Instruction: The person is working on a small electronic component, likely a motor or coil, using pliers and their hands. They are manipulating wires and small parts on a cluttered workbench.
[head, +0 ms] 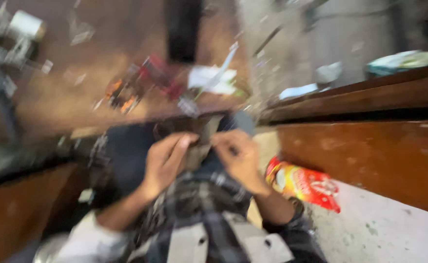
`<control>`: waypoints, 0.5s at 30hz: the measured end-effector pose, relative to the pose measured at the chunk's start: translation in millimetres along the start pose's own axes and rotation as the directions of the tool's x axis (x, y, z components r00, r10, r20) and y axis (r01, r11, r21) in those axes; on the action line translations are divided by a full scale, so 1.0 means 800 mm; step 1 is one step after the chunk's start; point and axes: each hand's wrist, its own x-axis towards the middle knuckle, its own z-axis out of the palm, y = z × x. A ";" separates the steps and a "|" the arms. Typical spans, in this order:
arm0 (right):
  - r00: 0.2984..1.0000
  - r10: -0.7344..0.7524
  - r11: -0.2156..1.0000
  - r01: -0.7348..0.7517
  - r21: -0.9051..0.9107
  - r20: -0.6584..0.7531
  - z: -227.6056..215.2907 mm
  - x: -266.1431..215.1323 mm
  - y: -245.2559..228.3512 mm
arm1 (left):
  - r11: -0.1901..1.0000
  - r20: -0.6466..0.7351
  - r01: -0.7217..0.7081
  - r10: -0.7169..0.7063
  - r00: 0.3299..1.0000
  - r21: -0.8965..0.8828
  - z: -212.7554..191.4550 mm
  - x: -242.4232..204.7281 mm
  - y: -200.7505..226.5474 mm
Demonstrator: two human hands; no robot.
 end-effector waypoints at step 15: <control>0.998 0.055 0.998 -0.055 0.023 0.005 -0.012 0.004 -0.003 | 0.916 0.130 0.150 -0.109 0.986 -0.372 0.001 -0.002 0.002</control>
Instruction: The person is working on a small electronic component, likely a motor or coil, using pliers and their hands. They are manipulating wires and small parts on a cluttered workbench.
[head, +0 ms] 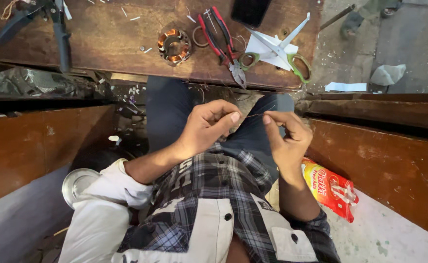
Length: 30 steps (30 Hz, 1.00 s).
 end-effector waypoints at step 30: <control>0.999 -0.045 0.999 0.044 0.020 0.031 -0.003 0.000 -0.014 | 0.968 -0.056 -0.112 0.128 0.990 0.227 0.013 0.002 0.010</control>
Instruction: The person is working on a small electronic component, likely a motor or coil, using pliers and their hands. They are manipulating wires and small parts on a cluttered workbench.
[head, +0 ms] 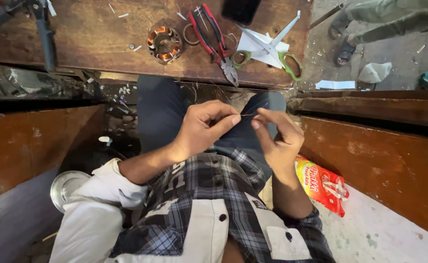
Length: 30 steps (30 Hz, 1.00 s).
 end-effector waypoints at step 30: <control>0.991 -0.121 0.989 0.125 -0.083 0.055 0.017 -0.011 -0.027 | 0.968 -0.062 -0.200 0.211 0.975 0.153 0.006 0.012 -0.008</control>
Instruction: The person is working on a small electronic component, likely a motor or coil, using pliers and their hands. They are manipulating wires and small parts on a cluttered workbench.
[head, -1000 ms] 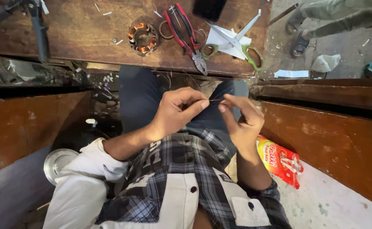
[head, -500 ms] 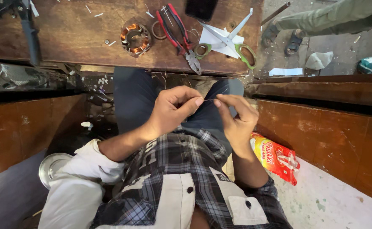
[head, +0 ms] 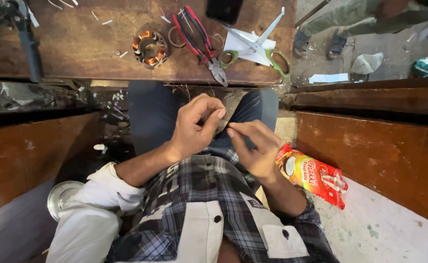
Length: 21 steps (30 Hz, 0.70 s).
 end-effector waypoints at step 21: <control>0.833 0.310 0.454 0.294 0.841 -0.458 -0.172 0.031 0.257 | 0.930 -0.156 0.357 -0.342 0.927 0.084 -0.042 -0.063 -0.093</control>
